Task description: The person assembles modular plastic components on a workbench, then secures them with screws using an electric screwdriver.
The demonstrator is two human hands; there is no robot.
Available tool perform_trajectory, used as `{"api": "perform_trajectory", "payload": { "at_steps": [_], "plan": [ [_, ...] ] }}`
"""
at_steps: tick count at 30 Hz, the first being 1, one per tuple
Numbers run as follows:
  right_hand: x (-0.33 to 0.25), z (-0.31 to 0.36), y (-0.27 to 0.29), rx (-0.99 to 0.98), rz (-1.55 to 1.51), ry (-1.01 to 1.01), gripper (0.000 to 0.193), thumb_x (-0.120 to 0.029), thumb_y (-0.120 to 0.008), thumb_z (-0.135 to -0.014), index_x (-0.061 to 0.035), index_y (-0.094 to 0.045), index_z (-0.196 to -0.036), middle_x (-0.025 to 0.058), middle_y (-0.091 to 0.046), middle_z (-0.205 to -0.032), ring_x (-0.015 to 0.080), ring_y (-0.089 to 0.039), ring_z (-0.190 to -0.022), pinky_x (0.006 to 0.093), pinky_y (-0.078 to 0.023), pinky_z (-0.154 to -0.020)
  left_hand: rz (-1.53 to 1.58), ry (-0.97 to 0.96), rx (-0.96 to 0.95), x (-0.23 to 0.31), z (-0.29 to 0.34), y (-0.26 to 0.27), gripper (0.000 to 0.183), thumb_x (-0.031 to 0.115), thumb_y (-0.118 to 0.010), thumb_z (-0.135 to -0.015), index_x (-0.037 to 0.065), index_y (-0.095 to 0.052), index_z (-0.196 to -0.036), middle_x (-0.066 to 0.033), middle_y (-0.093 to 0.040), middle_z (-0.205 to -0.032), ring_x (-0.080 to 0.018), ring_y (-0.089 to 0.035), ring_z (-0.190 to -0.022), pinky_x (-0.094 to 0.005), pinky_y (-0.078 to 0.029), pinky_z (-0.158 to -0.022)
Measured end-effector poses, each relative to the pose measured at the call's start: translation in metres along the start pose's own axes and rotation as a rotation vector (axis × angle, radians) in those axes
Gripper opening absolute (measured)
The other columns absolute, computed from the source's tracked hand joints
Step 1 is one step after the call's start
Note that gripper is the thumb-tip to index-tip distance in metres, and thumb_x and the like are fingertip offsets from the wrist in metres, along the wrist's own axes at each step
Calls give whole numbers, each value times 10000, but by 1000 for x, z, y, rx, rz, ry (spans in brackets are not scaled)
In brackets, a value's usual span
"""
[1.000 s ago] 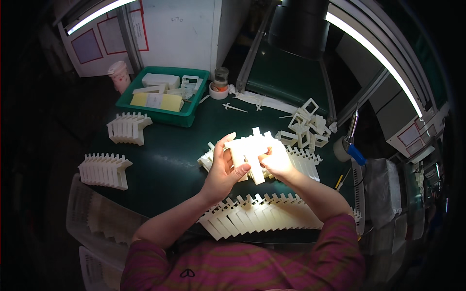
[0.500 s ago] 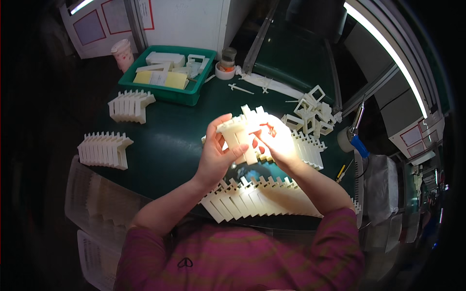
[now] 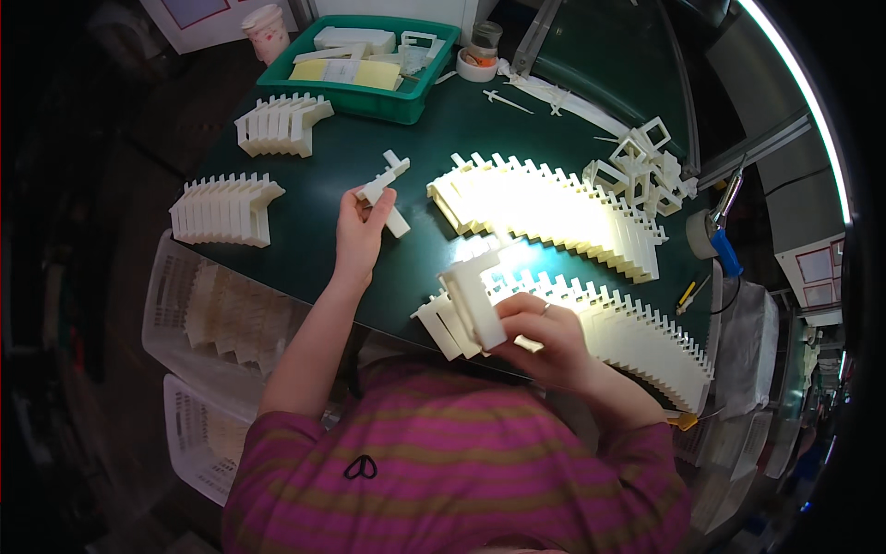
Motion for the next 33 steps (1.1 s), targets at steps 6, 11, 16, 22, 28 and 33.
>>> {"api": "perform_trajectory", "payload": {
  "at_steps": [6, 11, 16, 22, 28, 33],
  "plan": [
    [1, 14, -73, -294, 8, -24, 221, -161, -583, -859, -83, -527, -1058, 91, -597, -930, 291, -618, -797, 373, -490, -638, -722, -48, -41, -19, -29, -33, 539, 449, -632, -847, -5, -522, -1116, -154, -530, -1174, -251, -483, -1090, -364, -399, -924],
    [6, 16, -89, -293, 93, -34, 320, -135, -556, -859, -117, -519, -1177, 78, -583, -926, 264, -618, -819, 369, -494, -652, -1100, -165, -85, -6, -9, -39, 577, 497, -531, -888, 36, -514, -1235, -144, -406, -1339, -294, -336, -1252, -421, -260, -1052],
    [6, 22, -88, -198, 331, 147, 321, -112, -575, -762, -87, -565, -1082, 44, -560, -928, 211, -583, -832, 328, -496, -674, -694, -336, -138, 36, 37, 7, 337, 324, -499, -948, 92, -566, -1184, -98, -491, -1207, -188, -463, -1038, -301, -390, -870],
    [13, 22, -76, -131, 511, 129, 166, -112, -585, -720, -76, -583, -882, 34, -530, -893, 183, -544, -793, 305, -482, -670, -483, 53, -396, 19, 123, 21, 336, 216, -534, -934, 67, -529, -1235, -71, -488, -1098, -75, -478, -732, -214, -422, -639],
    [7, 6, -32, -56, 448, 156, 172, -137, -713, -705, -112, -606, -838, 17, -575, -883, 176, -569, -722, 311, -460, -602, -357, 39, -472, 0, 139, -5, 435, 88, -573, -887, 46, -437, -1298, -108, -410, -1234, -156, -575, -945, -268, -493, -782],
    [46, -9, 96, 188, 756, -50, 163, -74, -732, -719, -72, -640, -854, 69, -620, -891, 231, -609, -772, 338, -474, -670, -460, 87, -431, 18, 121, 18, 470, 96, -582, -875, 46, -430, -1317, -110, -411, -1274, -107, -557, -829, -238, -471, -724]
  ]
}}
Point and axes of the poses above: each hand's wrist, its own z-axis away from the middle knuckle, its own y-axis out of the back of the hand, x = y × z, the point moved 8 cm from there along -z, towards the middle knuckle
